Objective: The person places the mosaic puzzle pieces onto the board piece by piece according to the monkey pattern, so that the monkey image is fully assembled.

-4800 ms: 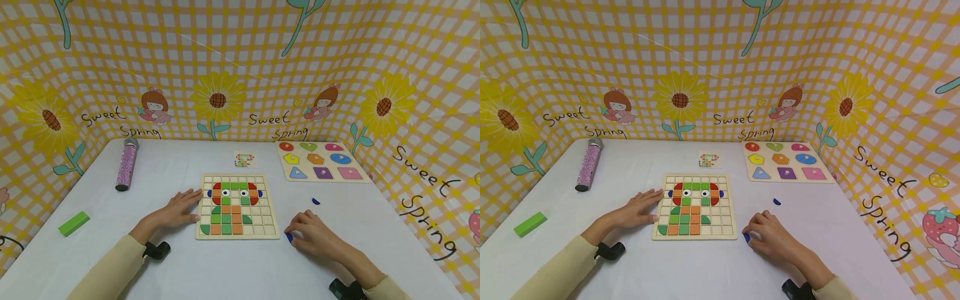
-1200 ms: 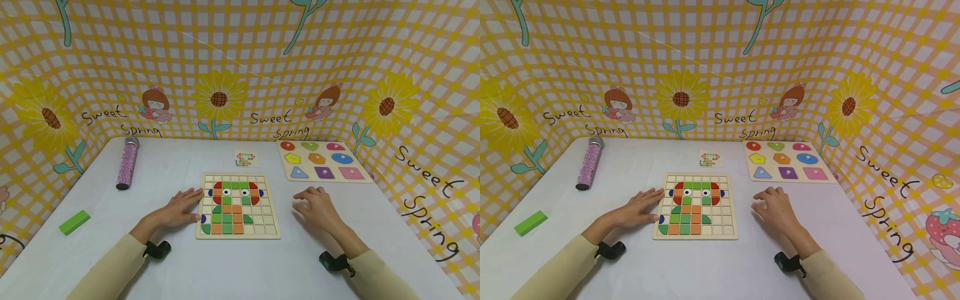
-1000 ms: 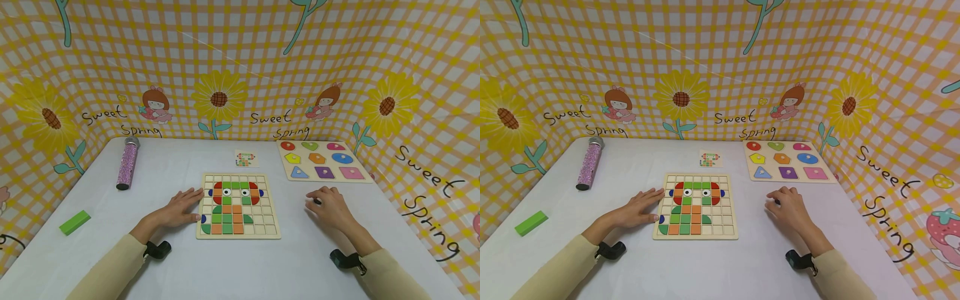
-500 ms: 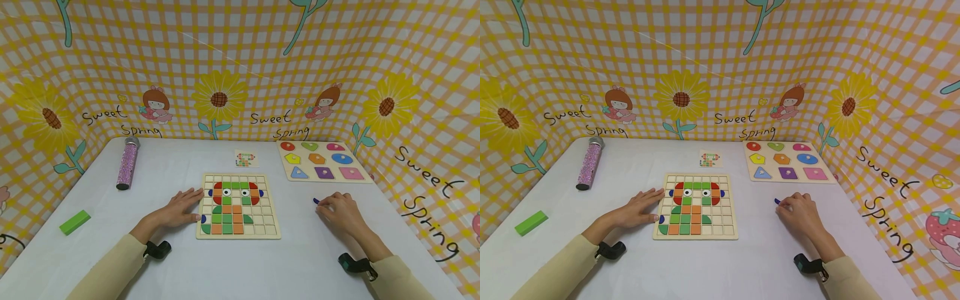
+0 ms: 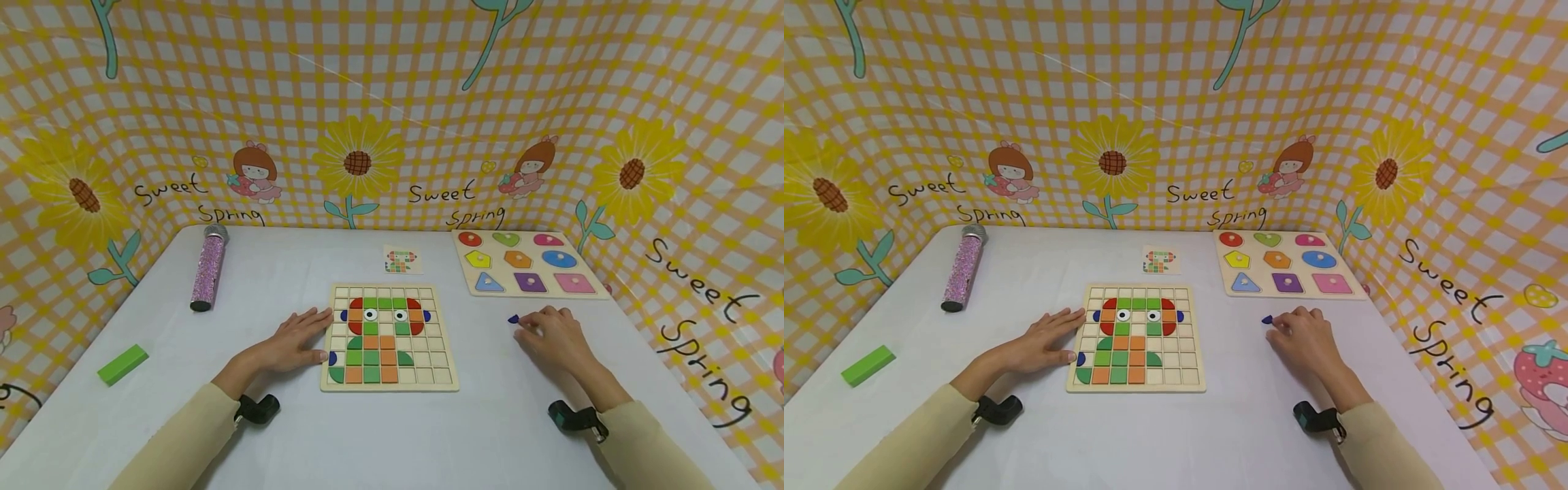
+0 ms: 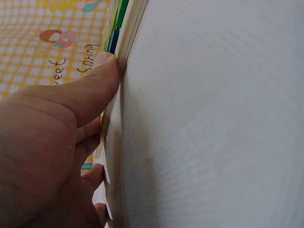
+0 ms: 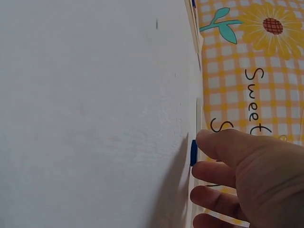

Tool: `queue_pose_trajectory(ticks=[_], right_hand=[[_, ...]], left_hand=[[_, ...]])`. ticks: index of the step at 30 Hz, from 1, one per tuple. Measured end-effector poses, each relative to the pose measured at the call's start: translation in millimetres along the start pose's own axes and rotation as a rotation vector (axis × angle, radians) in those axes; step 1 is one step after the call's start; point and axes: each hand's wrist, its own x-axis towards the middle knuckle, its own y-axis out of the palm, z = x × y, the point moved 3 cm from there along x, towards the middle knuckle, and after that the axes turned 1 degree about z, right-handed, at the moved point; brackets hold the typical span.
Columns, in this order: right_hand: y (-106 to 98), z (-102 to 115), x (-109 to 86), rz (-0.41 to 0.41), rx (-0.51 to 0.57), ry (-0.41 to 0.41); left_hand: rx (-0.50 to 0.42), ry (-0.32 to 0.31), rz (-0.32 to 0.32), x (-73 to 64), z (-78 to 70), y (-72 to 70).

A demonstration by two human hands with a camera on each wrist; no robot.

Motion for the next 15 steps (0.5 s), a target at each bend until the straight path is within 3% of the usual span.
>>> queue_pose_trajectory(ticks=[15], right_hand=[[4,-1,23.9,0.054,-0.028,0.011]], left_hand=[[0.008,-0.018,0.012,1.2,1.1,1.0]])
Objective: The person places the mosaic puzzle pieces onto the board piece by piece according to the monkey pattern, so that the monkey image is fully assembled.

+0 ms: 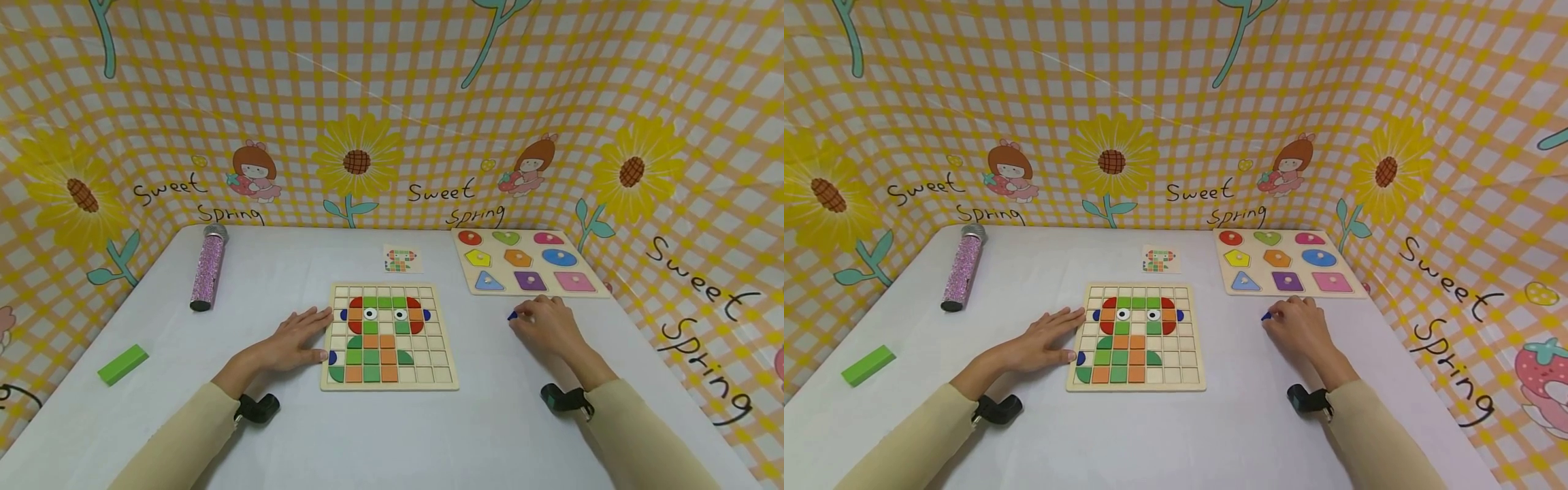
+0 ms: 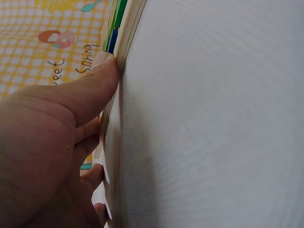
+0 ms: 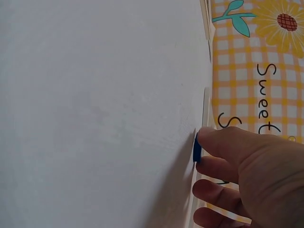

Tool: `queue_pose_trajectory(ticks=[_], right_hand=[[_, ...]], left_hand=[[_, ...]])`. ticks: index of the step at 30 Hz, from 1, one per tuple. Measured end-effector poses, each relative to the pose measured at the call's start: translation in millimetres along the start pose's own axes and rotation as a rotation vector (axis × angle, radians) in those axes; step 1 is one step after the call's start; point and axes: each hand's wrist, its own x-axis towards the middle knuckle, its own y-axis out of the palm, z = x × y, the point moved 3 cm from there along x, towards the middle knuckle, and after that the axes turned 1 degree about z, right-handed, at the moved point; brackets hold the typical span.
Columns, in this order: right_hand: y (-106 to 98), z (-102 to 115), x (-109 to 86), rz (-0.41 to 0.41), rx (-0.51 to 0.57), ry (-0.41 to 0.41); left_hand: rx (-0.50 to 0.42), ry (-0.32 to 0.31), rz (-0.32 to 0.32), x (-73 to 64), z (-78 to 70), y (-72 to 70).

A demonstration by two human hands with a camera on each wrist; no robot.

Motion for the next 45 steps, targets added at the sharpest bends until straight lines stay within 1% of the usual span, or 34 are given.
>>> queue_pose_trajectory(ticks=[10,14,17,21,24,28,34,39,42,45], right_hand=[[4,4,5.9,0.015,-0.025,0.015],[3,7,5.1,0.014,-0.003,0.012],[1,16,3.7,0.007,0.026,-0.014],[-2,38,0.1,-0.034,0.051,-0.084],[-2,60,-3.4,-0.065,0.058,-0.135],[1,91,-8.3,-0.086,0.067,-0.203],[8,136,-15.2,-0.091,0.103,-0.308],[15,170,-16.6,-0.101,0.102,-0.388],[22,190,-15.7,-0.098,0.105,-0.417],[30,209,-14.0,-0.073,0.103,-0.434]], left_hand=[[-0.001,0.001,0.004,0.8,1.4,0.9],[0.002,-0.002,0.007,0.8,0.8,0.5],[0.005,0.002,0.006,0.4,0.4,0.1],[-0.004,0.004,0.005,0.0,-0.1,-0.1],[-0.005,0.007,0.004,-0.2,-0.1,0.3],[-0.001,0.005,0.002,0.3,0.4,1.4],[-0.004,0.006,0.0,0.3,1.1,1.8],[0.0,-0.001,0.002,-0.1,1.1,1.4],[-0.005,0.0,0.0,-0.3,0.5,0.9],[-0.012,0.006,-0.004,-1.0,-0.2,0.7]])
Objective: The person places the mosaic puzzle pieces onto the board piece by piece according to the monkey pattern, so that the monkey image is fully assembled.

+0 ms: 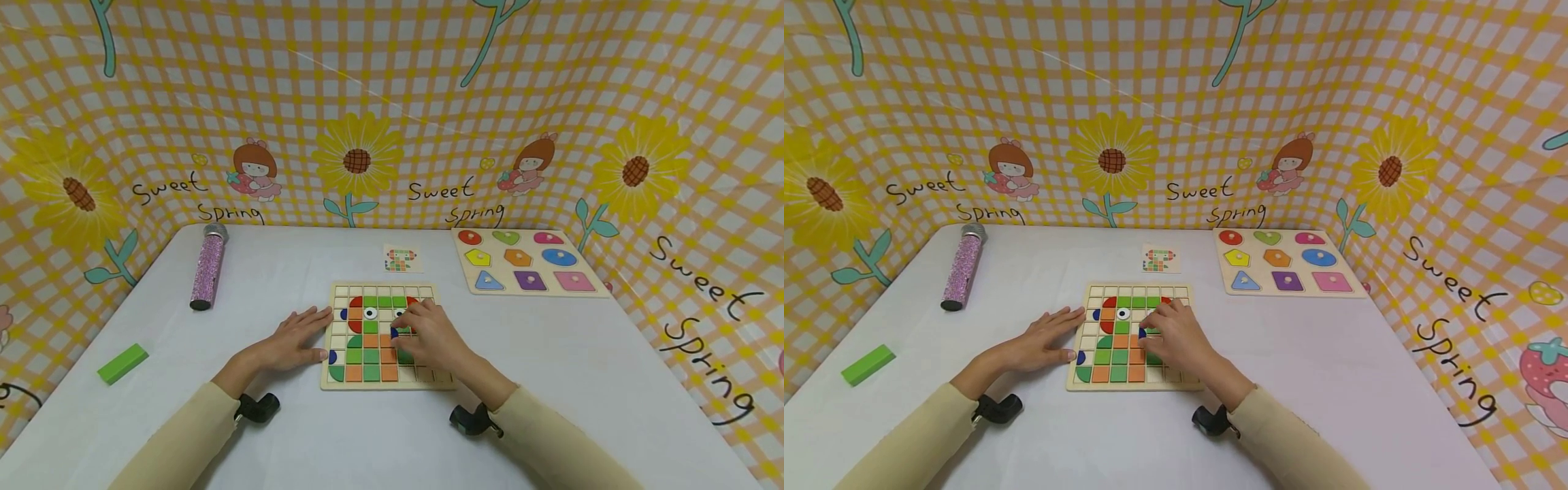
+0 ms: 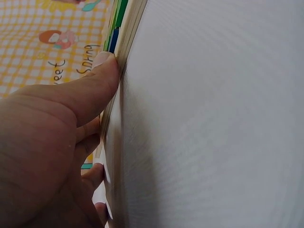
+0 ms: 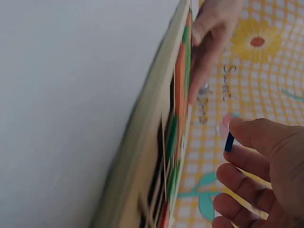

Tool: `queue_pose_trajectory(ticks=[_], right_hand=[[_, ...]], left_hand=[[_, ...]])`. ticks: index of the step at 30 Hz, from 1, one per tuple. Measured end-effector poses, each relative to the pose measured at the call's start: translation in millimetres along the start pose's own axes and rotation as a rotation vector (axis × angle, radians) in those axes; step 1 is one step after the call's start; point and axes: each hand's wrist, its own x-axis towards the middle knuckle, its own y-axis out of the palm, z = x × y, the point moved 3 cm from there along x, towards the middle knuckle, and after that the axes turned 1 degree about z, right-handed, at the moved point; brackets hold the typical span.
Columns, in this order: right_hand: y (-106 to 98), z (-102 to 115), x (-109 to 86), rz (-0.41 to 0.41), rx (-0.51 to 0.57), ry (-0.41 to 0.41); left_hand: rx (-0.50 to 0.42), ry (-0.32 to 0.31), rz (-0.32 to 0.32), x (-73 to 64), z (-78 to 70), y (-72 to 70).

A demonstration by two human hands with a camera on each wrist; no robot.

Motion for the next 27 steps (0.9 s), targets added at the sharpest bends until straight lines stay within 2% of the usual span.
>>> queue_pose_trajectory(ticks=[7,11,27], right_hand=[[19,27,16.6,0.097,0.043,-0.013],[26,37,25.0,0.123,0.07,-0.019],[51,51,48.0,0.169,0.006,-0.026]], left_hand=[[0.003,-0.001,0.006,0.8,0.8,0.2],[0.009,-0.004,0.013,1.5,1.0,0.5],[0.006,0.036,0.006,1.2,-0.7,-0.1]])
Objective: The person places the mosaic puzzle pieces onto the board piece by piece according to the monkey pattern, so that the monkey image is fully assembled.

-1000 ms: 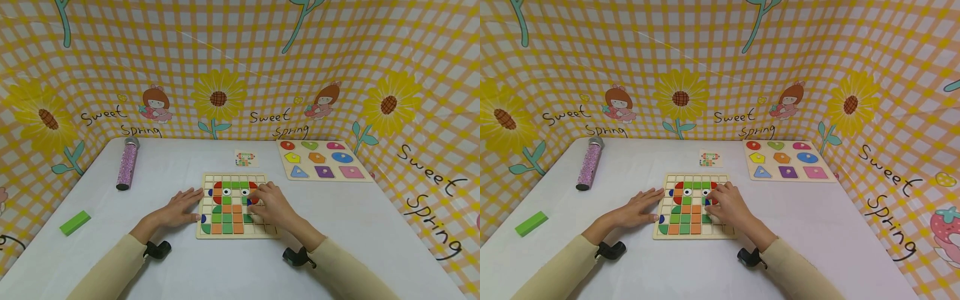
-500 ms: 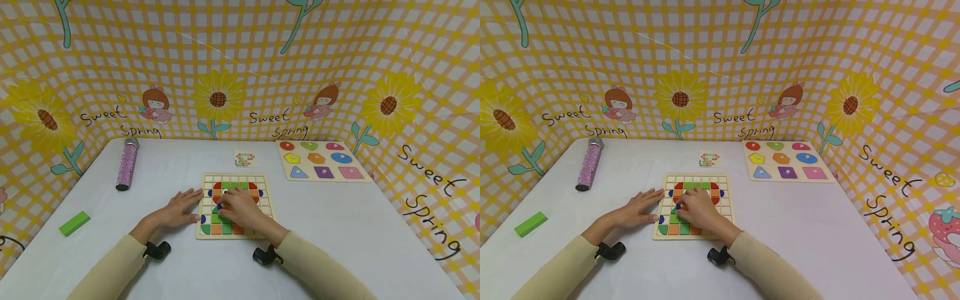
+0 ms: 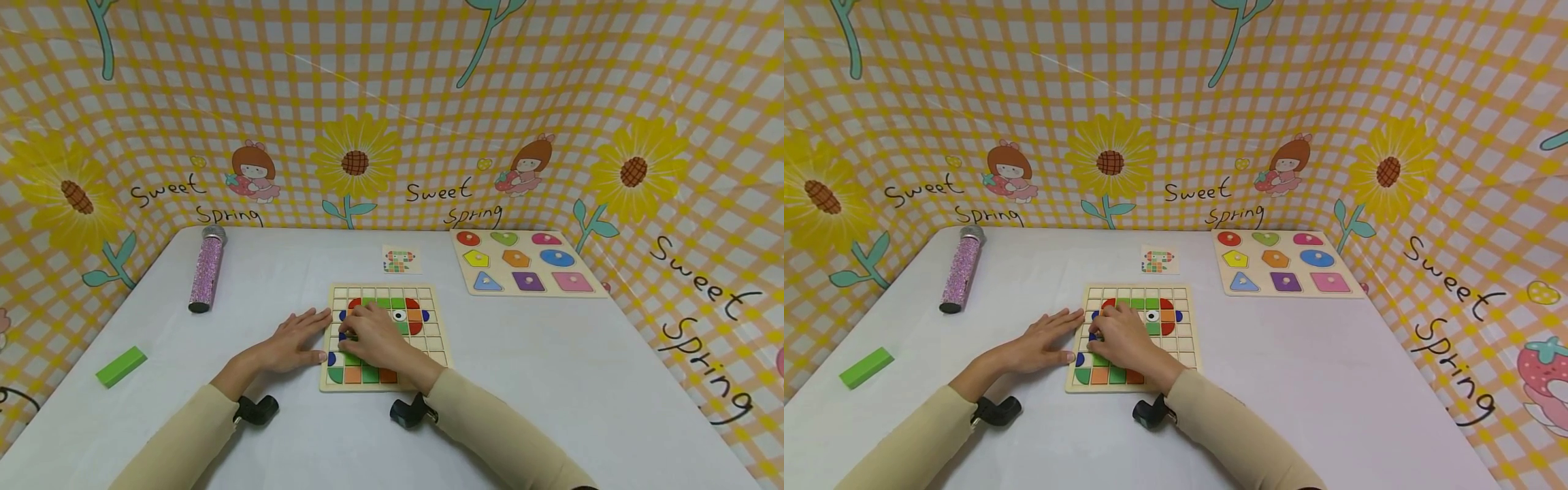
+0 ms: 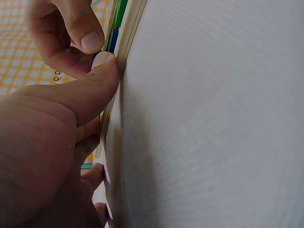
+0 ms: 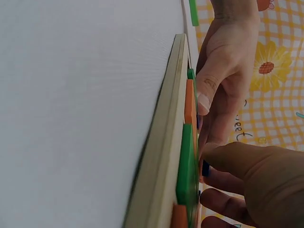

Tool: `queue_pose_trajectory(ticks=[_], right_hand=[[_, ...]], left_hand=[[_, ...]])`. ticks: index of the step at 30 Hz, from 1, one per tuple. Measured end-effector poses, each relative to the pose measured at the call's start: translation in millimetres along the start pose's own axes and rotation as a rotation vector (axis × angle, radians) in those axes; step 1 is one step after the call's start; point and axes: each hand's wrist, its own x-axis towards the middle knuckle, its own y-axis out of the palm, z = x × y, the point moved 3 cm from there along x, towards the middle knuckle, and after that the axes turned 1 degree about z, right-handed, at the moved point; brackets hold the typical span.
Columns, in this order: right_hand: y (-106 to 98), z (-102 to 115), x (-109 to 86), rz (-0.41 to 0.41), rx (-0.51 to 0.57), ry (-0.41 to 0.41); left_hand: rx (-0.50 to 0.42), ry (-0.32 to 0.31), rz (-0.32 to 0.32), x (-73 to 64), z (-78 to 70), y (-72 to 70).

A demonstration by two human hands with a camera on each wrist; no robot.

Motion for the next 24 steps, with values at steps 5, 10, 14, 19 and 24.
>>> queue_pose_trajectory(ticks=[5,10,14,19,24], right_hand=[[1.2,2.0,2.2,0.012,-0.018,0.0],[0.0,2.8,0.2,0.018,-0.019,-0.003],[-2.6,2.9,-3.3,0.007,-0.011,-0.011],[-4.6,2.8,-6.5,0.0,-0.021,-0.029],[-4.6,4.4,-7.4,0.023,-0.035,-0.045]], left_hand=[[-0.004,-0.007,0.002,-0.3,-0.3,-0.5],[-0.012,-0.003,0.004,-0.8,-0.2,-0.9],[-0.015,-0.003,0.006,-1.5,-0.5,-1.4],[-0.017,-0.006,0.012,-2.5,-1.5,-2.5],[-0.016,0.001,0.009,-3.2,0.0,-2.9]])
